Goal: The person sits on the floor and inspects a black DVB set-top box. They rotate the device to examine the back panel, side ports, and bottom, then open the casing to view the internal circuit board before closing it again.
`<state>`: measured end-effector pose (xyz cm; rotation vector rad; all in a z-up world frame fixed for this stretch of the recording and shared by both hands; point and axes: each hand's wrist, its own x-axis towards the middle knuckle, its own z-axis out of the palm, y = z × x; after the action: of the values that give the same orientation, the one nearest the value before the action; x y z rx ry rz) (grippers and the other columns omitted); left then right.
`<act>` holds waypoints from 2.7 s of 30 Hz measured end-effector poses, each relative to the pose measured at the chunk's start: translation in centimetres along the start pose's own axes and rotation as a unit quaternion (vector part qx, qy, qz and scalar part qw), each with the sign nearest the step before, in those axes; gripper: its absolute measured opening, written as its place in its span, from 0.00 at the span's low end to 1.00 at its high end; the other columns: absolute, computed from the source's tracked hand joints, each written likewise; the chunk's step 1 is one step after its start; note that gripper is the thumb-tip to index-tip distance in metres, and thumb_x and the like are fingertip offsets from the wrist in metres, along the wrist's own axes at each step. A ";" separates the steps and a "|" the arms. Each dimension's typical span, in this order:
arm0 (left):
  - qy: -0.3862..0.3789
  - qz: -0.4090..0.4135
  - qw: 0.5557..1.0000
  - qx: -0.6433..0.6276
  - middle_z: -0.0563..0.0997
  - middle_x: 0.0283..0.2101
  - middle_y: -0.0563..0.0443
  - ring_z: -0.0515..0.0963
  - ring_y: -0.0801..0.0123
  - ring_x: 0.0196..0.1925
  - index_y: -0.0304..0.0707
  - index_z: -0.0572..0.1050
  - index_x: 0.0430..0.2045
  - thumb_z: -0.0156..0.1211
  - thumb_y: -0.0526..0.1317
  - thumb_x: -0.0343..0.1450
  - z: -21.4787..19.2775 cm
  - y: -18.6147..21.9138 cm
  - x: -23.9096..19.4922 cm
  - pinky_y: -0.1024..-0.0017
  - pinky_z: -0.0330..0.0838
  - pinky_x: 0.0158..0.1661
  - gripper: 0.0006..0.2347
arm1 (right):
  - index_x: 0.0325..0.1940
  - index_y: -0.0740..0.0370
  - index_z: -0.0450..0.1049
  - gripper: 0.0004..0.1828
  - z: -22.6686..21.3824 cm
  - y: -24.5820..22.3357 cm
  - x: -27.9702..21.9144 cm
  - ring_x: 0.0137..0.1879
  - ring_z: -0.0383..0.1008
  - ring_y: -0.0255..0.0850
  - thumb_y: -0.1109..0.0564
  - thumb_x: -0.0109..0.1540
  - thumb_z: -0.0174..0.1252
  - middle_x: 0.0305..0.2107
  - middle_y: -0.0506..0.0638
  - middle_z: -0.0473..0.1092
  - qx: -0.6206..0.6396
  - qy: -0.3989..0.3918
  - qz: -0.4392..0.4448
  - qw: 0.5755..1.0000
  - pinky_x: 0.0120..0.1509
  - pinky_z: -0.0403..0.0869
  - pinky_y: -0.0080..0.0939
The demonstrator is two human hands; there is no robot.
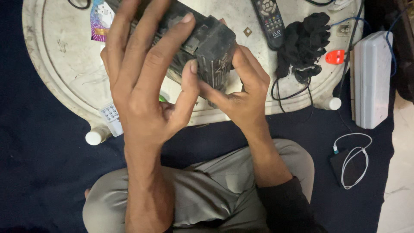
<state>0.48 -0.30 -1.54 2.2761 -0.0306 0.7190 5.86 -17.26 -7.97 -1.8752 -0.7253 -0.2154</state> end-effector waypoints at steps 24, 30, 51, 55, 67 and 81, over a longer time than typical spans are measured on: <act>0.001 0.029 0.999 -0.020 0.75 0.62 0.48 0.67 0.55 0.66 0.41 0.80 0.54 0.81 0.46 0.69 0.5 -1.2 -0.3 0.57 0.61 0.67 0.22 | 0.79 0.69 0.50 0.41 -0.7 1.8 -0.8 0.77 0.60 0.40 0.64 0.66 0.63 0.77 0.58 0.53 0.330 -0.068 0.112 0.935 0.81 0.65 0.37; -0.007 0.021 0.999 -0.032 0.75 0.63 0.47 0.68 0.54 0.67 0.41 0.80 0.55 0.77 0.43 0.70 0.0 -0.6 -0.2 0.58 0.62 0.68 0.20 | 0.73 0.66 0.57 0.37 -1.3 2.0 -1.7 0.63 0.73 0.39 0.65 0.63 0.66 0.59 0.56 0.69 0.417 -0.048 0.197 0.886 0.71 0.73 0.40; 0.006 0.015 1.000 -0.021 0.76 0.64 0.43 0.71 0.51 0.68 0.35 0.79 0.54 0.76 0.40 0.70 -0.2 -0.5 0.0 0.58 0.63 0.67 0.19 | 0.73 0.70 0.58 0.34 -3.0 0.9 -0.7 0.64 0.72 0.37 0.69 0.66 0.64 0.55 0.53 0.71 0.302 -0.087 0.162 0.935 0.72 0.72 0.37; -0.016 0.020 1.000 -0.009 0.76 0.64 0.45 0.71 0.49 0.66 0.37 0.79 0.56 0.76 0.41 0.71 0.0 0.1 0.0 0.58 0.64 0.67 0.20 | 0.77 0.70 0.54 0.36 -3.2 0.2 -0.3 0.55 0.76 0.34 0.69 0.68 0.63 0.48 0.53 0.75 0.168 -0.116 0.129 0.970 0.62 0.74 0.32; -0.004 0.016 1.000 -0.008 0.54 0.73 0.34 0.56 0.38 0.76 0.48 0.76 0.62 0.72 0.41 0.73 0.7 0.1 -0.7 0.50 0.57 0.73 0.21 | 0.76 0.69 0.50 0.39 -2.3 1.0 -1.3 0.49 0.73 0.30 0.69 0.67 0.65 0.46 0.52 0.74 0.082 -0.073 0.118 0.987 0.55 0.73 0.27; 0.086 -0.085 0.987 -0.102 0.58 0.71 0.37 0.64 0.50 0.75 0.43 0.62 0.68 0.82 0.46 0.70 1.9 -1.4 -2.9 0.60 0.67 0.70 0.36 | 0.75 0.71 0.56 0.34 -1.9 -0.8 -1.2 0.56 0.77 0.36 0.72 0.69 0.65 0.52 0.58 0.75 0.047 -0.029 0.043 0.998 0.62 0.75 0.31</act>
<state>-0.73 -1.05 -5.00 1.9875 0.1625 0.7826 4.80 -19.21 -7.10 -1.8243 -0.6804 -0.0712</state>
